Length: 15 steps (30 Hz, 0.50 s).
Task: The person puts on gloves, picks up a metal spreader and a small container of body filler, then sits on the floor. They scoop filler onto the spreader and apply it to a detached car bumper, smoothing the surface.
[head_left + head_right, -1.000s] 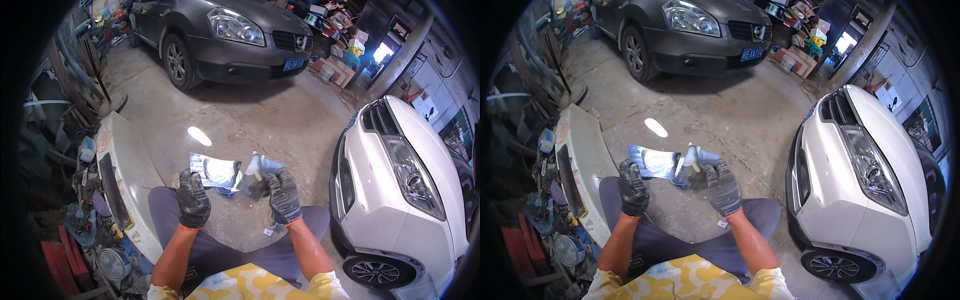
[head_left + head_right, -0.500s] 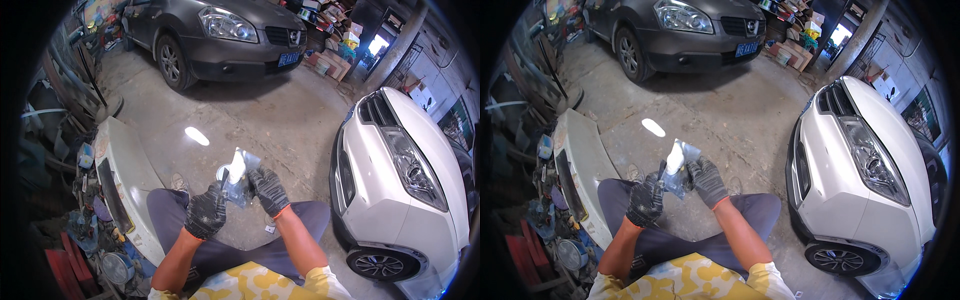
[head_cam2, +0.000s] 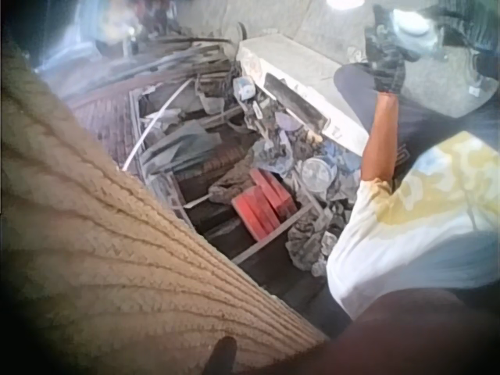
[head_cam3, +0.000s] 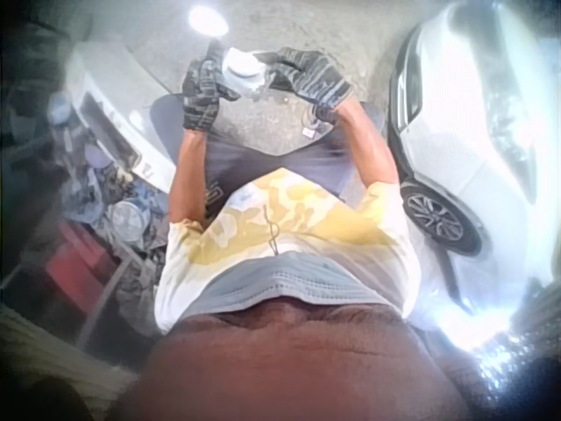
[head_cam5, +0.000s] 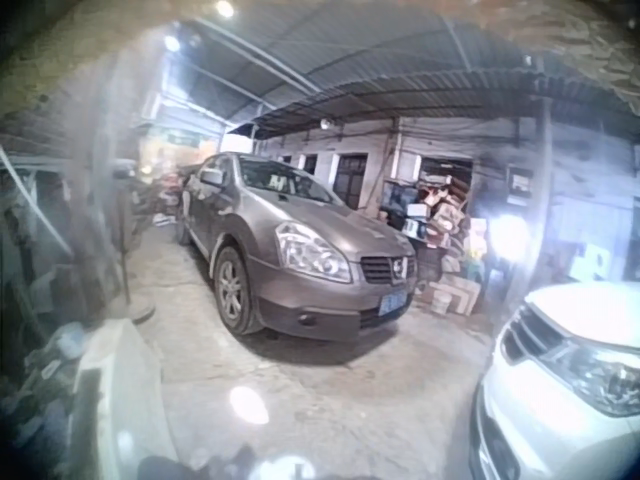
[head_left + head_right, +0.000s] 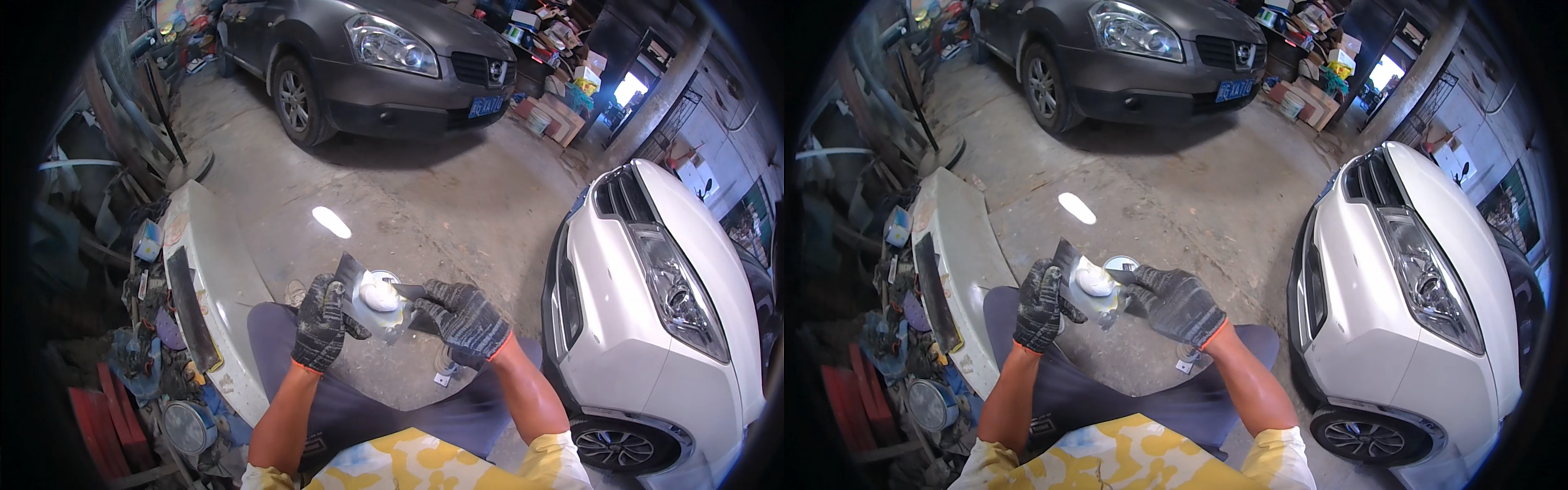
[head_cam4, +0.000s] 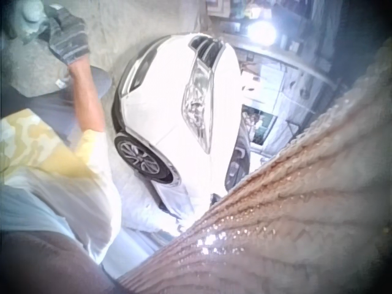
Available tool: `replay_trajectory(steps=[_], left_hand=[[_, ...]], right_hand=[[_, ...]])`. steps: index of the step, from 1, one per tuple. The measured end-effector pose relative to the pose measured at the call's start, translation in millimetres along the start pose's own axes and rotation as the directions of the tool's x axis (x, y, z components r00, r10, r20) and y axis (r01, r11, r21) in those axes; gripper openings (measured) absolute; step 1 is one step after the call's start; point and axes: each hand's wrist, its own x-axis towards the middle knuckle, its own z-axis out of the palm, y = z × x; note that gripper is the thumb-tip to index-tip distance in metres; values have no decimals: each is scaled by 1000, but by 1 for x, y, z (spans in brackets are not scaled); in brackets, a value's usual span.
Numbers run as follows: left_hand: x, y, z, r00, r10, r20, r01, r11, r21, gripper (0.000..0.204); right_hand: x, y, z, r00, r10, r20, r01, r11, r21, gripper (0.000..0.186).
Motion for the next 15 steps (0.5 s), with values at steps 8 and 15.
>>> replay_trajectory(steps=[8, 15], left_hand=[[5, -24, 9, 868, 496, -22, -308, 572, 760, 23], [7, -45, 0, 737, 614, 282, -470, 166, 867, 39]], right_hand=[[-3, -3, 28, 864, -468, -186, 336, 811, -479, 36], [-1, 1, 40, 875, -446, -187, 317, 821, -474, 35]])
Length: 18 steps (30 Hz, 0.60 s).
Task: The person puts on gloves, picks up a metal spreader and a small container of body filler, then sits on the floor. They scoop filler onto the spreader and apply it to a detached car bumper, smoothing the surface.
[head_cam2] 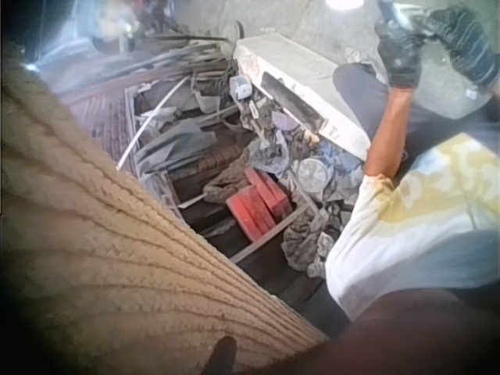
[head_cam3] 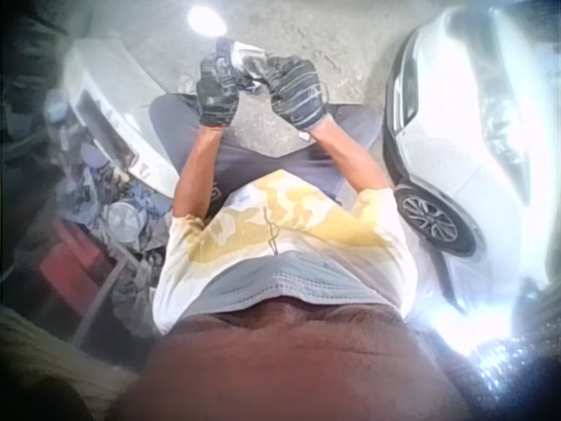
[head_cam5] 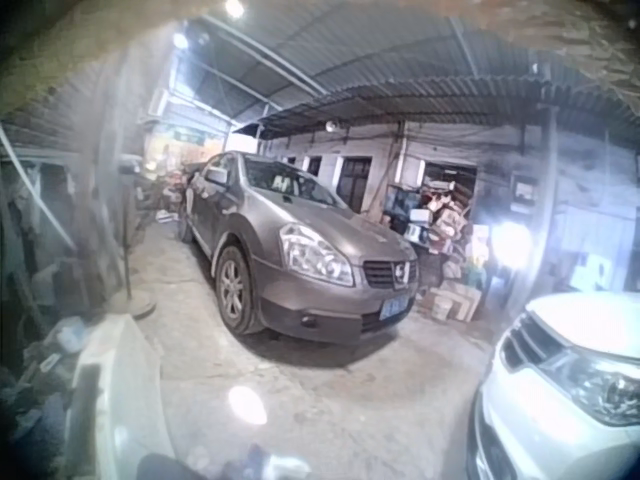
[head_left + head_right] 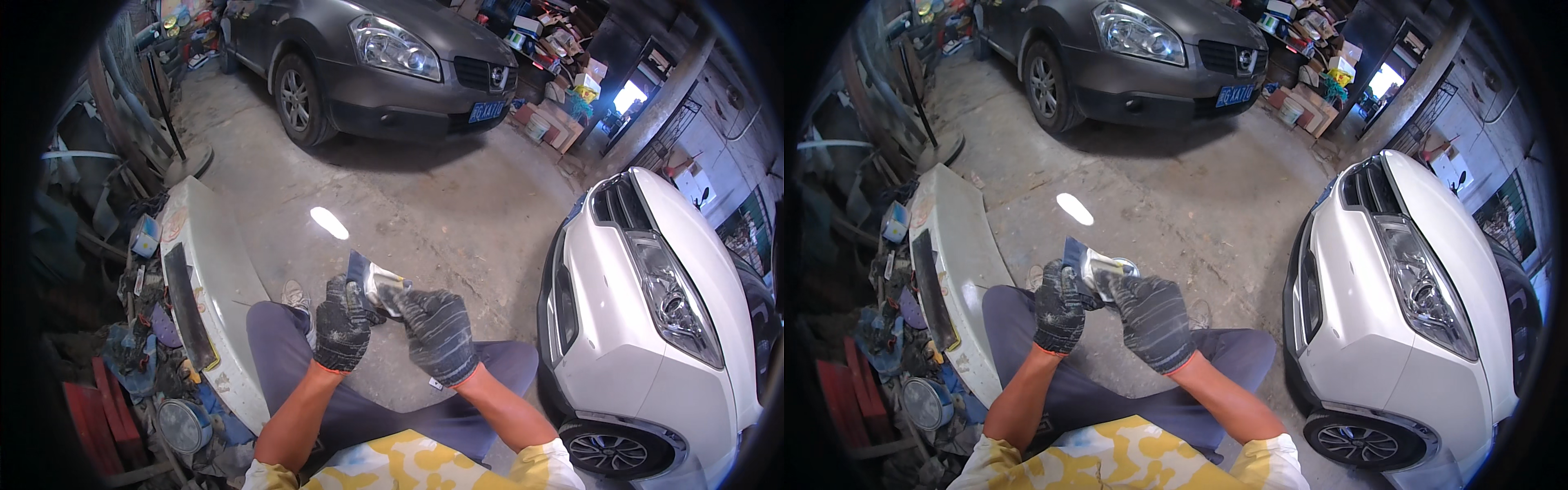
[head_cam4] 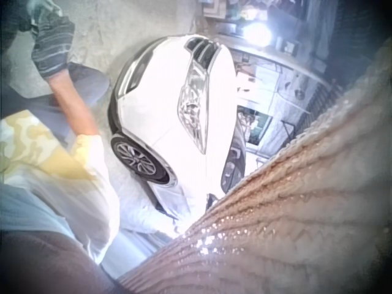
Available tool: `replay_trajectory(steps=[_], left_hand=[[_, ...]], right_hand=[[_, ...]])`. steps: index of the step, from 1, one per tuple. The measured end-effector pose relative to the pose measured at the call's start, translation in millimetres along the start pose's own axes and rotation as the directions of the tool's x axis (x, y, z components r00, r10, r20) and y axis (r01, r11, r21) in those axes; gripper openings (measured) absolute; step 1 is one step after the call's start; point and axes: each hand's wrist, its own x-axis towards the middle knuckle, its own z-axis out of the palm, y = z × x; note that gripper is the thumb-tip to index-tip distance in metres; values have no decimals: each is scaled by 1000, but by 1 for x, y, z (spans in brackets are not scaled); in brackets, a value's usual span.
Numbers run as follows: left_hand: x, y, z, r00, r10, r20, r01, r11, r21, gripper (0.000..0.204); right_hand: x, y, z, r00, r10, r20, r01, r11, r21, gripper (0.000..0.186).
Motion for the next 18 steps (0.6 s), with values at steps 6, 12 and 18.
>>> replay_trajectory(steps=[6, 12, 18], left_hand=[[11, 9, -13, 818, -446, 363, 563, 492, -664, 19], [21, 8, -25, 801, -531, 278, 521, 388, -761, 16], [9, -13, -15, 896, -438, -75, 358, 811, -463, 15]], right_hand=[[6, 15, -8, 984, 112, -142, -84, 978, 192, 34], [2, 37, -20, 982, 117, 149, -149, 964, 222, 37], [-26, 38, 2, 879, 424, -217, -382, 900, 210, 19]])
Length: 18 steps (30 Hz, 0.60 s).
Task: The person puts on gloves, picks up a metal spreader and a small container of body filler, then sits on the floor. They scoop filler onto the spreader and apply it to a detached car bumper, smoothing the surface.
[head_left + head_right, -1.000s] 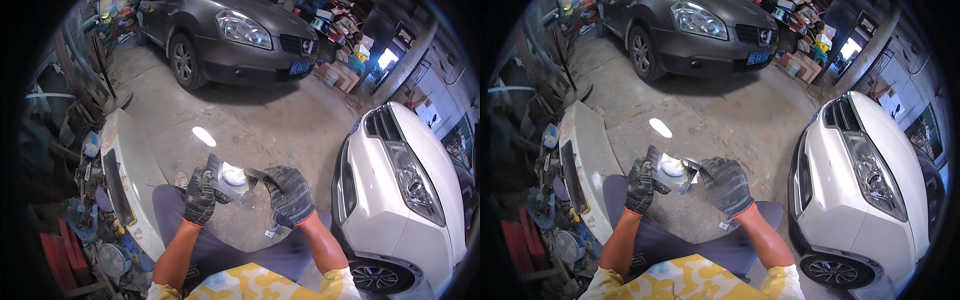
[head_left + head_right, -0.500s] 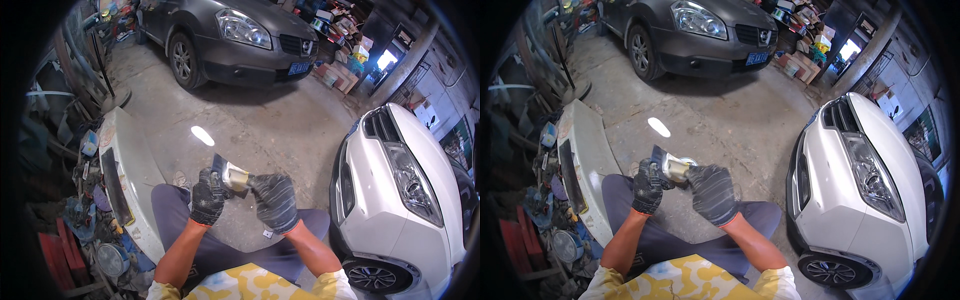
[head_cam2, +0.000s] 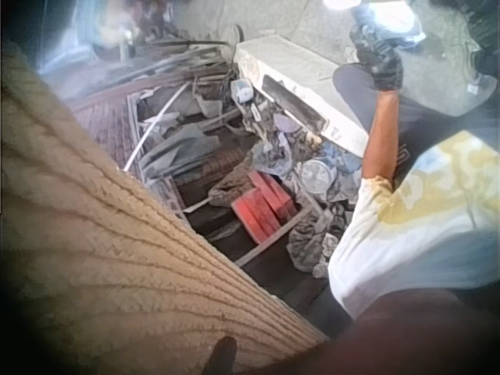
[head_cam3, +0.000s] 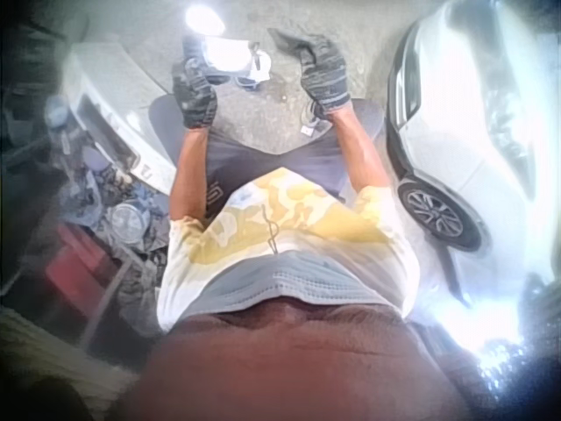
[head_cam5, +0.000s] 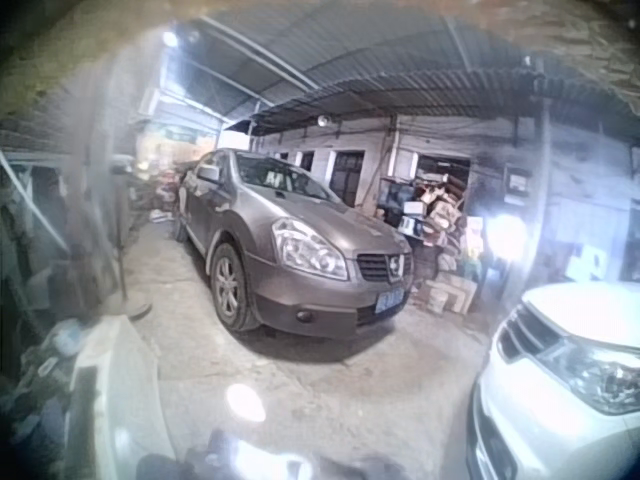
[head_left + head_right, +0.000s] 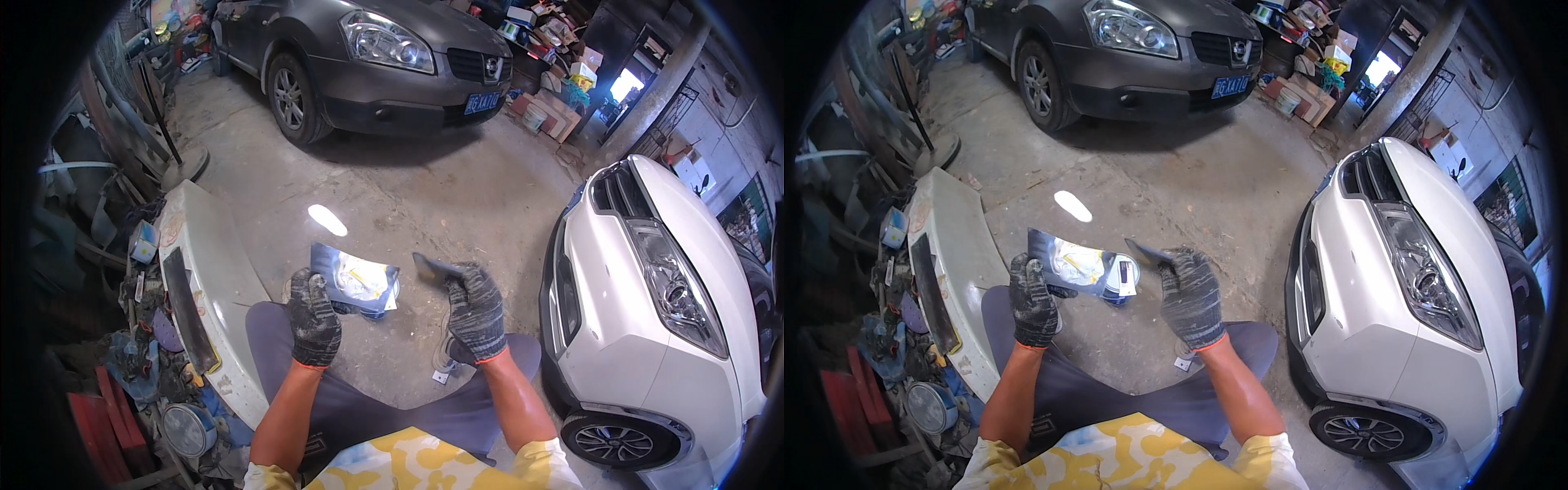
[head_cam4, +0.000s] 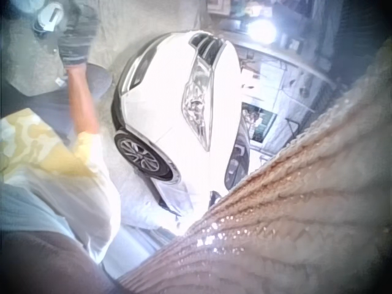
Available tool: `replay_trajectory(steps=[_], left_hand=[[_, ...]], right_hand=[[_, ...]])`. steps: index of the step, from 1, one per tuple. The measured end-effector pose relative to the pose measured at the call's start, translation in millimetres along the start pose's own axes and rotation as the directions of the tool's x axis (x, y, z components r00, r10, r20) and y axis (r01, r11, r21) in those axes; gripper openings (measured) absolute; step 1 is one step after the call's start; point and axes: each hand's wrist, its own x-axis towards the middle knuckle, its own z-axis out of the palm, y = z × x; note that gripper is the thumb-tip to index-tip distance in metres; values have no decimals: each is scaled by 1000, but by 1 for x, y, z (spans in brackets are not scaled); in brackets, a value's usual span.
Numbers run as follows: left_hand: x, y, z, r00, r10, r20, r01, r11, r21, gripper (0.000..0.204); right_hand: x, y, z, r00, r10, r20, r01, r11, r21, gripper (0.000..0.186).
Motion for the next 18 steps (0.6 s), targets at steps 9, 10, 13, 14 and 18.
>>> replay_trajectory(steps=[9, 10, 13, 14, 18], left_hand=[[-18, 24, 4, 958, 239, 157, -275, 922, 274, 11], [-18, 29, 4, 929, 291, 230, -353, 882, 313, 11], [-13, 37, 1, 729, 582, 359, -682, 665, 305, 19], [-13, 40, -1, 750, 527, 400, -646, 713, 272, 19], [-14, 45, -12, 820, 77, 566, -309, 894, 326, 18]], right_hand=[[-28, -2, 52, 758, 474, 448, -643, 656, 394, 22], [-25, -5, 51, 734, 487, 473, -672, 617, 408, 21], [-14, -12, 44, 739, 496, 456, -667, 633, 393, 20], [-10, -14, 42, 784, 455, 423, -614, 669, 419, 20], [7, -14, 31, 827, 459, 324, -562, 675, 478, 15]])
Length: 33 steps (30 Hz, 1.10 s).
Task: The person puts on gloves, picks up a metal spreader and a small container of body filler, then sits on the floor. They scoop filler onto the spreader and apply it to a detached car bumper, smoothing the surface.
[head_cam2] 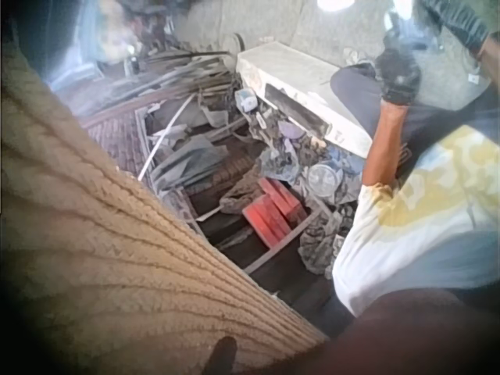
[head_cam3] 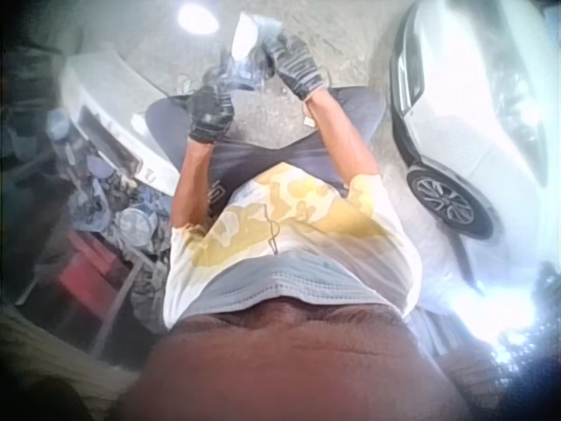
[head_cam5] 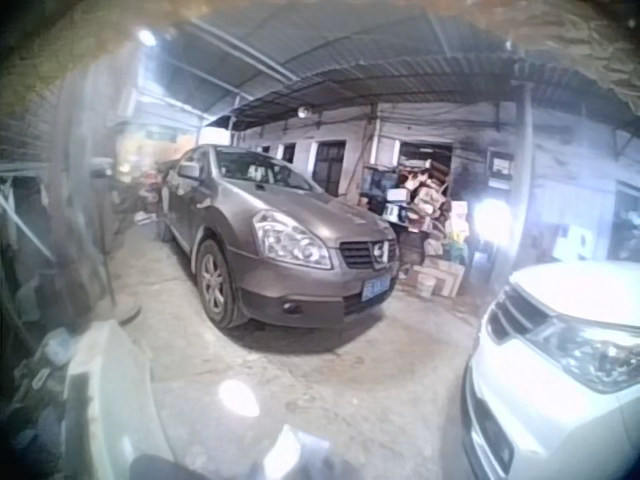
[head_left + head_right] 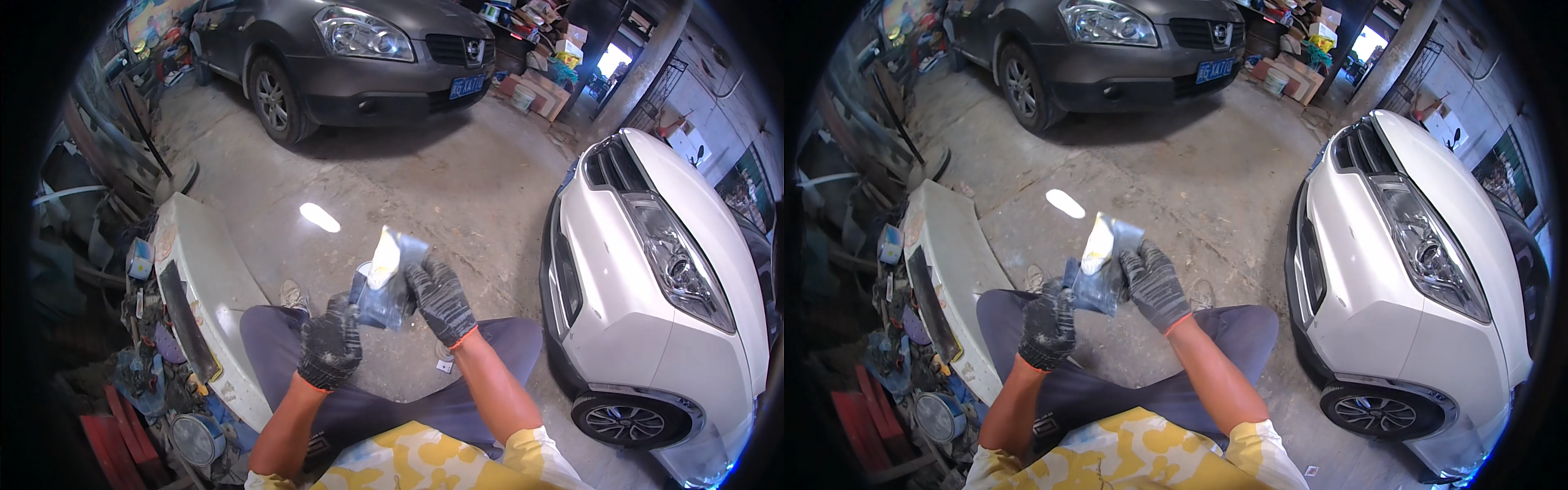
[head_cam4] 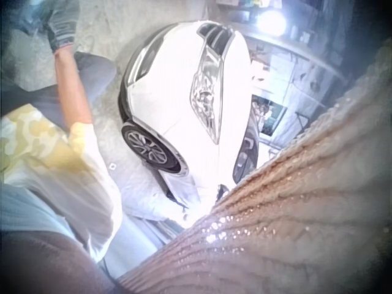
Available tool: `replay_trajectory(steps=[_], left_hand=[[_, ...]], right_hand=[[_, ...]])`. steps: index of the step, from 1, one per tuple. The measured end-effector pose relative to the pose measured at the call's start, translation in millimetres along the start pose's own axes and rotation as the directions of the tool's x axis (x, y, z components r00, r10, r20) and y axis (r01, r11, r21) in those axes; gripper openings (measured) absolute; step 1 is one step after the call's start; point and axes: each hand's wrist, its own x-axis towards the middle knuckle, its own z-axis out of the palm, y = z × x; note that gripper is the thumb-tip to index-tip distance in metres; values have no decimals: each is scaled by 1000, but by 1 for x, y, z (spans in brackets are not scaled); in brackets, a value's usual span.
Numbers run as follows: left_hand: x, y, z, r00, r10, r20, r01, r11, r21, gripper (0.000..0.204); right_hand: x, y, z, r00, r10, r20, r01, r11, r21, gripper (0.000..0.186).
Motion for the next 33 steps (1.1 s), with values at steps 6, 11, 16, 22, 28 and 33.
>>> replay_trajectory(steps=[6, 11, 16, 22, 28, 33], left_hand=[[-2, -17, 1, 961, -274, -36, 151, 630, -762, 21], [2, -28, 2, 927, -375, -22, 235, 626, -744, 19], [10, -27, 12, 869, -493, -43, 273, 550, -789, 18], [15, -12, 25, 900, -173, -401, 95, 974, -207, 20], [16, -7, 26, 893, 63, -446, 11, 987, 161, 33], [10, -26, 29, 834, 358, -419, -162, 886, 434, 44]], right_hand=[[-2, -22, -14, 963, -254, -92, 255, 967, 7, 11], [-16, -45, -24, 927, -147, 346, 252, 926, -281, 24], [-20, -55, -25, 816, -433, 382, 574, 528, -626, 31], [-24, -43, -8, 567, -613, 551, 780, 183, -599, 32], [-26, -39, -6, 663, -639, 390, 699, 343, -628, 39], [-20, -38, -11, 653, -692, 308, 697, 392, -600, 41]])
